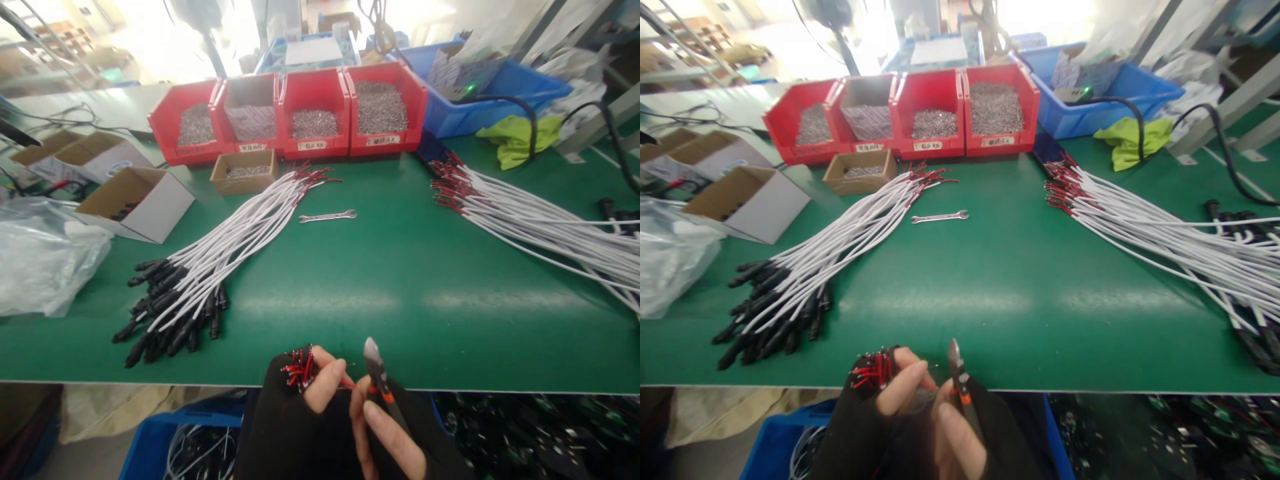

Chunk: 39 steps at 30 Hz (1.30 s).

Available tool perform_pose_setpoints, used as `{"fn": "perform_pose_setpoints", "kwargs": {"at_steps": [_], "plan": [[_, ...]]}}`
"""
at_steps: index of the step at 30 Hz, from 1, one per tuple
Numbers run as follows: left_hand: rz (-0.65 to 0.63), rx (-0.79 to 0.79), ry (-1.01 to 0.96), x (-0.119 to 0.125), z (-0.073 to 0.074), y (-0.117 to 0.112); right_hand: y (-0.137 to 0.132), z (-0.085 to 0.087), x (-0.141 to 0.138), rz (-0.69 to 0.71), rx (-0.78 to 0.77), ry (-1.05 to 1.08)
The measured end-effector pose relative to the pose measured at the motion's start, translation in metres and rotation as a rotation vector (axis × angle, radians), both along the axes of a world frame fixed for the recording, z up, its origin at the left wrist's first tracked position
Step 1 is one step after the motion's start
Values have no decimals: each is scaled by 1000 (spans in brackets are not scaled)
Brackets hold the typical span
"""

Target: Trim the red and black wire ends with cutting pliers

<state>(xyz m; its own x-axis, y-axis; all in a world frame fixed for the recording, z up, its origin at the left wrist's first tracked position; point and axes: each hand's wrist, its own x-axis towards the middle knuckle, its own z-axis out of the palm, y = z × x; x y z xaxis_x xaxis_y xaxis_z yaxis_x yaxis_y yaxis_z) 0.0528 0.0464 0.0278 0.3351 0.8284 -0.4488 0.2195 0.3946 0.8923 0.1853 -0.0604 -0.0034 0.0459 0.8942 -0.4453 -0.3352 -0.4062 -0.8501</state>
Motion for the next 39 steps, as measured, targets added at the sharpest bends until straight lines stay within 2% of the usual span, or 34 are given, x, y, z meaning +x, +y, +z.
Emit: {"fn": "perform_pose_setpoints", "kwargs": {"at_steps": [2, 5, 8, 11, 13, 16, 18, 22, 26, 30, 34, 36, 39], "plan": [[-6, -1, -3, 0, -1, 0, 10, 7, -1, -105, 82, -57], [-9, -11, -18, -1, -2, 2, 24, 16, -7, -246, 201, -277], [-57, 36, -17, -4, -6, 4, 31, 19, -19, -238, 234, -470], [-146, 48, -36, -7, -9, 5, 32, 17, -27, -318, 233, -701], [-157, 17, -82, -8, -9, 5, 33, 16, -24, -273, 181, -721], [-63, 2, -137, -6, -10, 3, 36, 18, -14, -52, 135, -624], [-14, -2, -159, -5, -11, 2, 36, 20, -8, -5, 139, -631], [-66, -11, -134, -5, -15, 5, 34, 23, 0, 7, 165, -646], [-111, 65, -59, -7, -18, 7, 35, 22, 16, 19, 216, -659], [-153, 107, -45, -9, -21, 5, 36, 10, 28, -23, 374, -919], [-211, 153, -140, -9, -21, 5, 37, 1, 13, -68, 527, -1164], [-215, 188, -174, -8, -19, 6, 40, 3, 2, -45, 583, -1174], [-219, 174, -147, -7, -16, 8, 44, 4, -6, -47, 556, -1125]]}}
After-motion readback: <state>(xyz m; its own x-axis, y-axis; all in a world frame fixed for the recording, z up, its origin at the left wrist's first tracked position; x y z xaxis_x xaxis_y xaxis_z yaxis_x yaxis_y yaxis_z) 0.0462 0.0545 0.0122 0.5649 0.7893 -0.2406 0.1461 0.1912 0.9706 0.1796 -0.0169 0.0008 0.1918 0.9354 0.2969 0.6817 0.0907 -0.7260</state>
